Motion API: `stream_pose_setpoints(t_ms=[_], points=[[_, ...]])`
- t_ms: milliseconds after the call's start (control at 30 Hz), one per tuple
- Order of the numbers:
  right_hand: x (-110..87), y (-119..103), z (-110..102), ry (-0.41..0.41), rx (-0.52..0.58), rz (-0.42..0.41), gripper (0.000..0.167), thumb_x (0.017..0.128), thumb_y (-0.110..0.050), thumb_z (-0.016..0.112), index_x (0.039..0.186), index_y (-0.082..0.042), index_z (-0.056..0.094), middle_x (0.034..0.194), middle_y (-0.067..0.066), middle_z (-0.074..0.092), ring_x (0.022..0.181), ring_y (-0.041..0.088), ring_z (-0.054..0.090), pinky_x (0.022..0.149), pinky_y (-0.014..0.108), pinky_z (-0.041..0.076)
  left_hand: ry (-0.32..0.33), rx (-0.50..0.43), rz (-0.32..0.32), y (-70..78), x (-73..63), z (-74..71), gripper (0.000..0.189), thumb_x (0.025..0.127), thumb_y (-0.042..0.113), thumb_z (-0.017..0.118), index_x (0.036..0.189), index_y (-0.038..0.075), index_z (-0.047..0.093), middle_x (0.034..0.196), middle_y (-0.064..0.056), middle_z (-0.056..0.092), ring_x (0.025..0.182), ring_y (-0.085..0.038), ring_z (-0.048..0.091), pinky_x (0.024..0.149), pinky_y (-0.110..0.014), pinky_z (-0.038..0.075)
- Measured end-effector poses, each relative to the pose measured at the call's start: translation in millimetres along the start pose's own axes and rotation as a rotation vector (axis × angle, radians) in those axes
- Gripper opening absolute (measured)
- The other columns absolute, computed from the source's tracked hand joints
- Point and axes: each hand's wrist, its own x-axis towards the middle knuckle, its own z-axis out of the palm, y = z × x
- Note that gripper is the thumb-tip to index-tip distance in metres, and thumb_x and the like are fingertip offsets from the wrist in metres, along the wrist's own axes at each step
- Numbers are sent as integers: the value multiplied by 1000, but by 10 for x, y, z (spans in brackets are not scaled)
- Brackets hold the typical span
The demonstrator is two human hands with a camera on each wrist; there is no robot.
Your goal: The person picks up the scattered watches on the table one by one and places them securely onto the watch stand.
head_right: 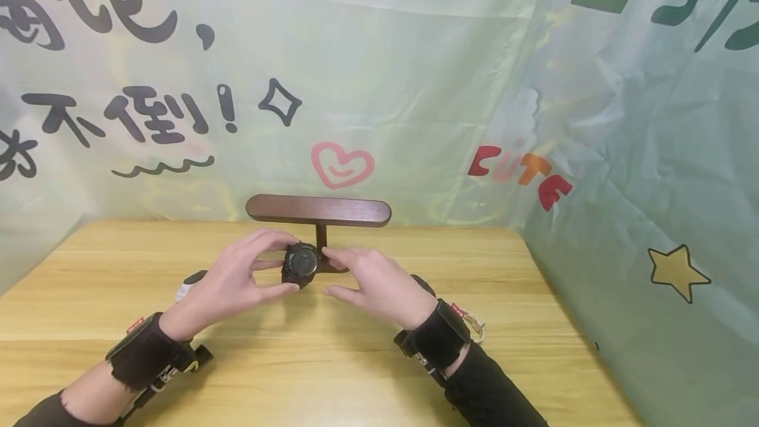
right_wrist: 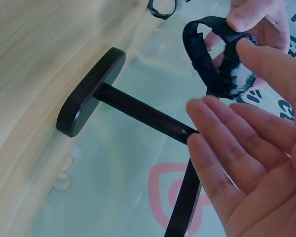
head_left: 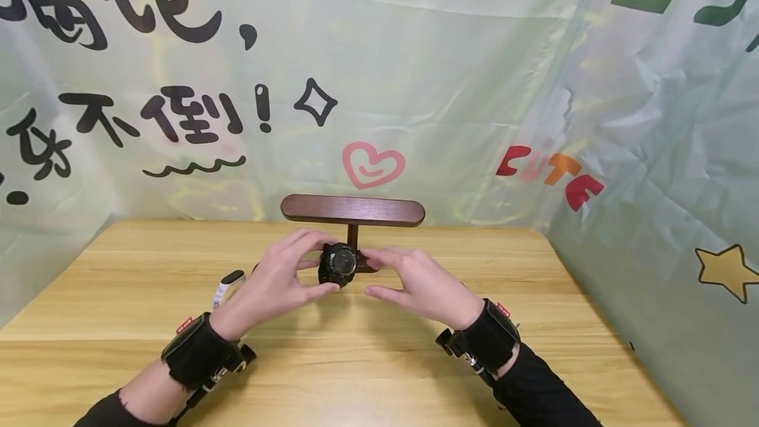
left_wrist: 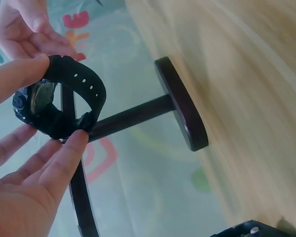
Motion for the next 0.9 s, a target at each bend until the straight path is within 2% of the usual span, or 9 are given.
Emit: stream_pose_setpoints(t_ms=[367, 567, 733, 900], points=[[-2, 27, 31, 92, -5, -54, 79, 91, -36, 88, 156, -5, 54, 143, 8, 69, 128, 19, 71, 108, 35, 61, 22, -147, 75, 91, 6, 9, 69, 75, 4, 98, 136, 6, 65, 133, -10, 63, 122, -28, 71, 94, -26, 64], [-4, 3, 33, 114, 29, -62, 85, 87, -37, 92, 157, -8, 54, 144, 7, 68, 131, 19, 69, 108, 37, 61, 14, -193, 119, 103, 1, 22, 70, 74, 1, 97, 136, 5, 64, 133, -10, 64, 122, -27, 71, 96, -27, 64], [-9, -6, 37, 126, 37, -91, 83, 86, -37, 92, 155, -8, 55, 141, 5, 69, 129, 17, 70, 108, 36, 61, -2, -213, 137, 103, -7, 32, 69, 75, 3, 96, 135, 5, 63, 133, -10, 64, 121, -27, 71, 97, -28, 64], [-14, -21, 30, 131, 54, -109, 81, 85, -32, 93, 154, -9, 56, 139, 6, 69, 127, 22, 71, 107, 37, 61, -8, -221, 146, 115, -11, 37, 69, 75, 3, 97, 135, 5, 62, 132, -10, 63, 120, -27, 72, 98, -27, 63]])
